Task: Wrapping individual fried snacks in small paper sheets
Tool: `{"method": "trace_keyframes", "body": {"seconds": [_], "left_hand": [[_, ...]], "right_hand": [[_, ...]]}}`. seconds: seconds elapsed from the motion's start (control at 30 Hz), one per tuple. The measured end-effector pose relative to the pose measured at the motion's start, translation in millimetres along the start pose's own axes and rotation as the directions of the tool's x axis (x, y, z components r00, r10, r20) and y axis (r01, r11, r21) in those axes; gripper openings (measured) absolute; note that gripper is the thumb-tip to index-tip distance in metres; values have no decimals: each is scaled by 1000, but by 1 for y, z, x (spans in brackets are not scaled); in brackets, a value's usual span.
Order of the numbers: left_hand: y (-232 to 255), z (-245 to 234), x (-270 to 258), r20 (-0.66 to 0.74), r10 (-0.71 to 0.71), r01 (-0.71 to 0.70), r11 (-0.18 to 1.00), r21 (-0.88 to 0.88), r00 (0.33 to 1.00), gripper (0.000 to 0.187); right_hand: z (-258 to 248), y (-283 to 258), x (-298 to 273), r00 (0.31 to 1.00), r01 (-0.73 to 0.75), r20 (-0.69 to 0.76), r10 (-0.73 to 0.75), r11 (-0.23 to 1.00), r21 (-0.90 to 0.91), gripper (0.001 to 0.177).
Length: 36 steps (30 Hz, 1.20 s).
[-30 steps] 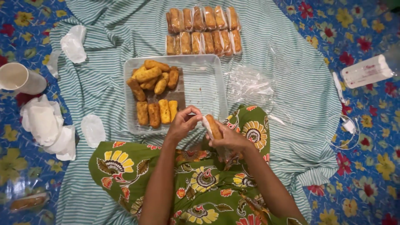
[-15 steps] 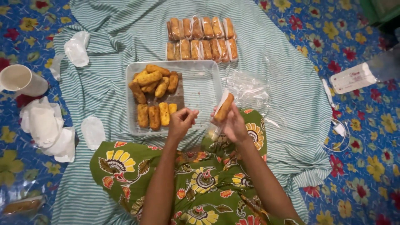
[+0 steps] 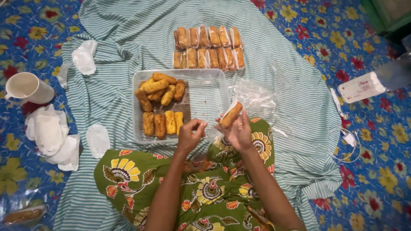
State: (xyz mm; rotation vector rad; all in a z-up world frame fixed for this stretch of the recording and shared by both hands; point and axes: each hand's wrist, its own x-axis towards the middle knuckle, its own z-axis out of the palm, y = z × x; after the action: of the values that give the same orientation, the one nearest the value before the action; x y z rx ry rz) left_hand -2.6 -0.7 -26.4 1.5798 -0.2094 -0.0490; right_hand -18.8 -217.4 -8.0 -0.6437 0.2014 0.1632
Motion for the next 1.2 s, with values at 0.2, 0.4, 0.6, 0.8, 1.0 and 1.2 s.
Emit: {"method": "trace_keyframes", "body": {"seconds": [0.2,0.4,0.6,0.8,1.0,1.2], "left_hand": [[-13,1,5,-53,10,-4,993,114,999,10],[-14,8,10,-55,40,-29,982,187,998,50],[-29,7,10,-45,28,-7,910,414,999,15],[-52,8,14,-4,21,-14,791,612,1000,25],[-53,7,15,55,73,-91,778,622,996,20],[-45,11,11,39,167,-161,823,545,985,36]], "right_hand": [[-46,4,10,994,-76,78,75,997,15,67],[-74,-3,16,986,-89,139,89,996,-5,69],[-104,3,20,982,-89,173,79,995,51,74],[-82,3,18,979,-65,196,47,994,86,74],[-87,5,20,980,-55,196,35,994,99,75],[-84,5,18,981,-35,196,13,993,110,71]]}}
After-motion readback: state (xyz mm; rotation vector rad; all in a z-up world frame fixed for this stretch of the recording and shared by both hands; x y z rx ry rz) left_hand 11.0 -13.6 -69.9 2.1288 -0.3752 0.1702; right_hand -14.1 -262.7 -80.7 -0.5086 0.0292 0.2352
